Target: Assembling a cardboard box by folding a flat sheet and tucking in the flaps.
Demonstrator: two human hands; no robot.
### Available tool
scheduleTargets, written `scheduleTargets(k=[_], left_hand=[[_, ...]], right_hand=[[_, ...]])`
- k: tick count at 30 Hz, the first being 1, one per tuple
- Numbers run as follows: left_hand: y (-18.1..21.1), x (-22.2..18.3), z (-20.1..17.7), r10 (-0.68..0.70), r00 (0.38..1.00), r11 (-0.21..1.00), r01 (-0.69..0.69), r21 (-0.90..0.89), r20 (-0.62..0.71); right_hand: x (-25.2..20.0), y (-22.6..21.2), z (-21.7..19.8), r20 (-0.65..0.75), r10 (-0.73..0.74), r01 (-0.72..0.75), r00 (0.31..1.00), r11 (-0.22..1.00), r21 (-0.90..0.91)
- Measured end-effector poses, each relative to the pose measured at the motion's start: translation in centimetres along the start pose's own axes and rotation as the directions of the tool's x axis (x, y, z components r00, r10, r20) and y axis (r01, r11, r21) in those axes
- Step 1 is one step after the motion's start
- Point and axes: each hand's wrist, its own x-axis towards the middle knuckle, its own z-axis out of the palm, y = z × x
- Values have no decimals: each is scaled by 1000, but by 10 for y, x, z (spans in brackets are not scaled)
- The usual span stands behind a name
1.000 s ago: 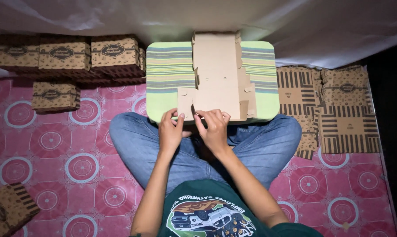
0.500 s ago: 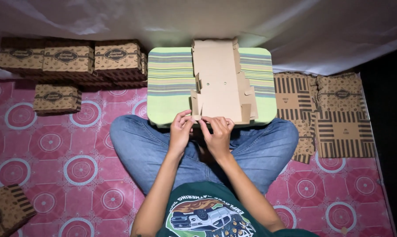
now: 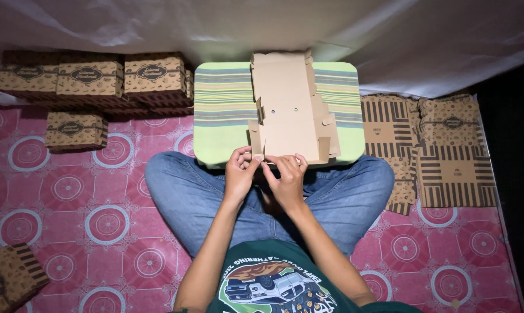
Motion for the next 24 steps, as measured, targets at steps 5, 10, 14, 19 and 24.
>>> scheduleTargets(k=[5, 10, 14, 19, 24], left_hand=[[7, -5, -1, -16, 1000, 999, 17, -47, 17], [3, -2, -2, -43, 999, 993, 46, -104, 32], [8, -3, 0, -53, 998, 993, 56, -103, 33], [19, -9, 3, -76, 997, 990, 78, -121, 21], [18, -10, 5, -124, 992, 978, 125, -164, 14]], right_hand=[[0, 0, 0, 14, 19, -19, 1000, 1000, -2], [-1, 1, 1, 5, 11, -11, 1000, 1000, -19], [-3, 3, 4, -31, -25, 24, 999, 998, -51], [-6, 4, 6, -68, -70, 62, 995, 993, -103], [-8, 5, 10, -108, -85, 72, 990, 990, -123]])
